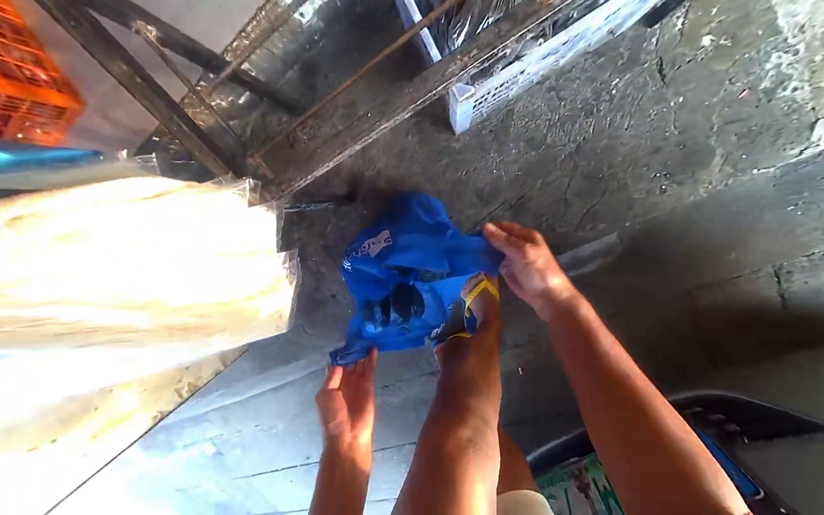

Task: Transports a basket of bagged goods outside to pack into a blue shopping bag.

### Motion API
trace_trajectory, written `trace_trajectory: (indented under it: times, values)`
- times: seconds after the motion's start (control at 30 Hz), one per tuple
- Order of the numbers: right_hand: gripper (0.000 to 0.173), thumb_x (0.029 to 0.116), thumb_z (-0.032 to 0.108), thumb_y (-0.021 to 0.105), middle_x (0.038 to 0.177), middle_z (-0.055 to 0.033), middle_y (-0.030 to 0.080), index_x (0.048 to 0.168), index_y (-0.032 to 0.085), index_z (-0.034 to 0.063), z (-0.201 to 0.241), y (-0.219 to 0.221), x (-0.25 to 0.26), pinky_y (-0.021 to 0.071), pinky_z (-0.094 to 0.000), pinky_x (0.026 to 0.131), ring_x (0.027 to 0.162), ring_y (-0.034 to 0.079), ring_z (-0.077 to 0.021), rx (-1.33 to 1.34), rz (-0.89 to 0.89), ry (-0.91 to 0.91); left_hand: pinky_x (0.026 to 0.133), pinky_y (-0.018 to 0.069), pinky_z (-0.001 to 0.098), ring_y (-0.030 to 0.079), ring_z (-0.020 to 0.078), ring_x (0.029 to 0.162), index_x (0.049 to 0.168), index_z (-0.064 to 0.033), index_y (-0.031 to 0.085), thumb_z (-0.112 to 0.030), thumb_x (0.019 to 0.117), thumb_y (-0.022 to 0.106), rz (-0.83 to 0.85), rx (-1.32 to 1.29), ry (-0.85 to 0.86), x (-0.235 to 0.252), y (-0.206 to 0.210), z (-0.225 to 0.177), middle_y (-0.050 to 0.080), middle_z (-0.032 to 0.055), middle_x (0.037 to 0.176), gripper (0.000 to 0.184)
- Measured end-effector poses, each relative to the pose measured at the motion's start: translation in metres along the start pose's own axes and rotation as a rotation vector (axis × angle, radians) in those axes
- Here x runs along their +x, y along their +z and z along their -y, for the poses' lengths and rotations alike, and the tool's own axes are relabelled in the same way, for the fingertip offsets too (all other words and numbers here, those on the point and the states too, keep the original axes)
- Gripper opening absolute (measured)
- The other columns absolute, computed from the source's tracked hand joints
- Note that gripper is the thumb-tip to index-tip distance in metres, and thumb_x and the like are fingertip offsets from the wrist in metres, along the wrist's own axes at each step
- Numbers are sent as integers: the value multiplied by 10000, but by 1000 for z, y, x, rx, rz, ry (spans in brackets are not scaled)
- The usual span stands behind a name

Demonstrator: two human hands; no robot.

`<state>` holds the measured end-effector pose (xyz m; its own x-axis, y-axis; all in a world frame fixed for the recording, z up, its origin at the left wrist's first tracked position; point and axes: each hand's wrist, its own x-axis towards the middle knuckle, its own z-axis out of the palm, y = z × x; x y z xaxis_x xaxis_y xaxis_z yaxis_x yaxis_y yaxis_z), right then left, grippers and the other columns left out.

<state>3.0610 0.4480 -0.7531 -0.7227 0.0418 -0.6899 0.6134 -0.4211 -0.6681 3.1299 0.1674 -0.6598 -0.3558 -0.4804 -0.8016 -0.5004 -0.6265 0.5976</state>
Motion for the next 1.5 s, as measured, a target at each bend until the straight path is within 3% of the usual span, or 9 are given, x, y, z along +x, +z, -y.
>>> trace_trajectory:
  times: [0.4,0.67,0.9,1.0,1.13,1.23,1.37,1.43,1.5]
  values:
    - [118,982,225,611,970,36,694,1077,662,177,78,-61,-69,579,-330,898,936,679,-102,266,74,-632,970,550,506,682,294,1081,1163,-34,511,-203,1071,126,371,-78,160,-1,59,-47,688,139,1100,430]
    - [90,888,191,593,983,16,707,946,654,222,36,-157,-56,589,-391,875,957,689,-146,383,-108,-528,949,535,518,650,289,1035,1123,-49,507,-281,1091,220,315,-163,56,87,121,17,638,136,1069,370]
    - [236,1078,228,344,1108,-19,678,1164,548,147,-7,-222,15,549,-427,960,1073,657,-176,342,-484,-246,917,554,466,641,247,1049,1249,-69,500,-256,1089,357,173,-30,3,171,135,54,620,128,1143,285]
    - [663,1033,342,565,1566,-122,408,1579,267,113,-13,-219,33,460,-428,1079,1387,466,-236,-77,-801,-8,920,547,426,576,270,1161,1463,-101,345,-188,1051,458,-123,194,25,189,127,62,477,160,1383,436]
    - [681,965,297,613,1586,-338,282,1464,406,-116,-18,-171,26,220,-426,1264,1522,238,-403,-656,-883,-479,1058,411,616,362,421,1417,1557,-47,305,-219,1036,533,-212,799,421,159,117,78,297,271,1583,594]
    - [638,895,383,708,1601,-340,286,1371,568,-20,-33,-112,32,241,-659,1189,1504,247,-497,-883,-744,-498,1044,366,704,316,564,1397,1498,4,399,-360,960,674,52,1263,624,126,126,99,286,372,1546,706]
    - [1210,721,481,866,1701,-269,19,1659,176,151,-60,-91,83,274,-804,1058,1527,111,-555,-885,-710,-186,1105,393,579,340,483,1420,1559,-65,323,-405,801,874,-24,1273,426,145,154,142,257,329,1577,998]
    - [1298,713,385,895,1693,-283,32,1672,43,190,-61,-101,107,437,-719,996,1450,301,-569,-872,-673,-30,1084,444,540,480,410,1347,1476,-43,454,-310,865,830,-56,1213,436,166,163,149,464,288,1465,766]
    - [1043,859,180,758,1539,-350,375,1662,95,116,-55,-113,116,519,-642,946,1240,568,-528,-938,-600,73,1012,473,522,607,326,1202,1251,-37,682,-234,955,723,-89,1194,442,173,169,147,663,206,1254,358]
